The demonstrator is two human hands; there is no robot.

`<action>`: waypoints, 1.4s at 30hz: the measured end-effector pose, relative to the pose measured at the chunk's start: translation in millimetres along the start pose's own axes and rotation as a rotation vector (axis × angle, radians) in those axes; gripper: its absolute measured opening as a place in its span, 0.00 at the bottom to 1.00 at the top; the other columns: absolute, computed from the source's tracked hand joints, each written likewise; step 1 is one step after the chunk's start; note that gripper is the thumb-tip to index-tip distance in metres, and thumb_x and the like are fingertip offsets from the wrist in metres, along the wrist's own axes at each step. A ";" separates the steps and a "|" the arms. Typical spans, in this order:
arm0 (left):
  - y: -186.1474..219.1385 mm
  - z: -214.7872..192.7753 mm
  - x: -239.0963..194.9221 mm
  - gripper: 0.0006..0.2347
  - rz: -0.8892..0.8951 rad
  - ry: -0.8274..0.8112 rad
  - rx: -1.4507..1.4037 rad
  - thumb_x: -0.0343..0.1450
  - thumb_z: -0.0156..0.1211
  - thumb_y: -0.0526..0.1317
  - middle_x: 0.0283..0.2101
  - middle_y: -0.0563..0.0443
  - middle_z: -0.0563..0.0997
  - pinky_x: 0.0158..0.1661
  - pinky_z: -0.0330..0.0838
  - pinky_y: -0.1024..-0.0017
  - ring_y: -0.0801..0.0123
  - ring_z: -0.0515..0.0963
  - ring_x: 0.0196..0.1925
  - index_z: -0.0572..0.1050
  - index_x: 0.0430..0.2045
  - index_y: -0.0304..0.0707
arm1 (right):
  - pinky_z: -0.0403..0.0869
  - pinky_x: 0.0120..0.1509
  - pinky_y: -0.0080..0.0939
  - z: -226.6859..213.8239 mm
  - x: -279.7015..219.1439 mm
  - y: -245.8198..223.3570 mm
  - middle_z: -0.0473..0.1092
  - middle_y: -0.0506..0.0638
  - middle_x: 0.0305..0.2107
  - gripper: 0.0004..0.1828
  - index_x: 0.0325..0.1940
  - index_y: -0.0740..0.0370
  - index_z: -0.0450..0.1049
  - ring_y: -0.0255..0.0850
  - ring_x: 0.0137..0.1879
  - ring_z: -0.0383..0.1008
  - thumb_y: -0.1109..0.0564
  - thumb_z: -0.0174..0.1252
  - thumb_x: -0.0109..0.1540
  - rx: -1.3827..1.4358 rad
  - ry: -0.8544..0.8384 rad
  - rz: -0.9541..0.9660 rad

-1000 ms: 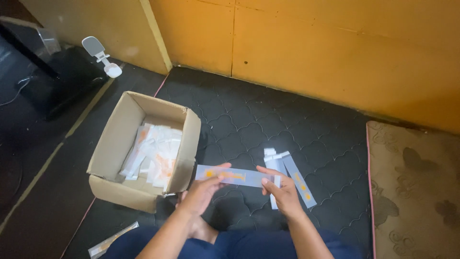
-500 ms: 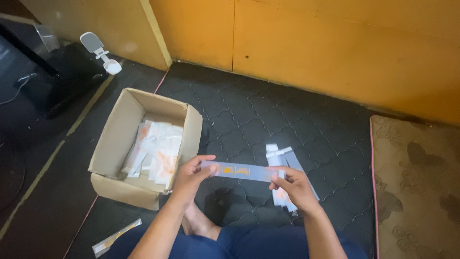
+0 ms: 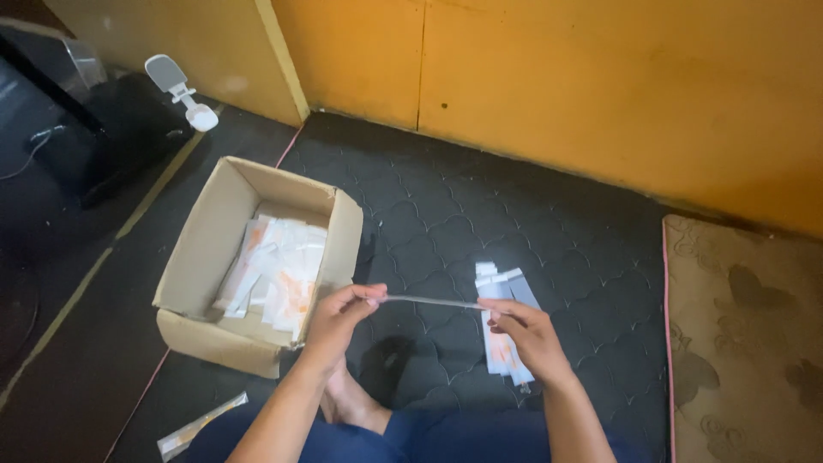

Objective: The person sits on a mat and unpacks a cardboard box filled with small, sealed plastic packets. They remove the packets one by one, unfold them to reveal a strip of yellow dots, and then place them on the floor.

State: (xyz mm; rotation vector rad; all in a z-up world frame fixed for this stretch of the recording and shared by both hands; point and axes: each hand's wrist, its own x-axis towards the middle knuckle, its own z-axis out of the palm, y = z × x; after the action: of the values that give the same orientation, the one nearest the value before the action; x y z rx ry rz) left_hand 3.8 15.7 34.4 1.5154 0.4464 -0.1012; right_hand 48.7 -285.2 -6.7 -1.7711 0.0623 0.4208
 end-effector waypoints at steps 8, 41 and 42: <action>-38.4 -2.9 0.7 0.09 0.030 -0.043 -0.252 0.72 0.56 0.33 0.58 0.35 0.82 0.54 0.82 0.61 0.51 0.83 0.58 0.84 0.36 0.29 | 0.78 0.48 0.45 1.0 -2.4 30.0 0.79 0.57 0.45 0.18 0.47 0.64 0.85 0.46 0.46 0.76 0.69 0.49 0.63 0.297 0.100 -0.085; -3.7 17.5 -3.2 0.19 -0.034 0.149 -0.151 0.63 0.69 0.35 0.46 0.41 0.84 0.49 0.77 0.72 0.61 0.83 0.51 0.75 0.49 0.39 | 0.76 0.44 0.42 7.6 -12.9 2.5 0.75 0.49 0.21 0.28 0.62 0.63 0.77 0.41 0.33 0.76 0.64 0.67 0.57 0.383 0.211 -0.022; 0.0 19.1 -3.1 0.23 -0.031 0.150 -0.191 0.64 0.68 0.33 0.46 0.39 0.84 0.49 0.76 0.71 0.61 0.83 0.48 0.74 0.55 0.39 | 0.76 0.45 0.44 6.4 -11.8 2.4 0.78 0.51 0.23 0.23 0.59 0.63 0.79 0.43 0.35 0.78 0.65 0.65 0.58 0.375 0.206 -0.014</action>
State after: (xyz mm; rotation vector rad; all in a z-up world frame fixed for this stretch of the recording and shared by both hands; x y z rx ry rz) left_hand 5.1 -3.6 35.4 1.3327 0.5834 0.0310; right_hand 35.5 -281.9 -6.5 -1.4370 0.2582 0.1990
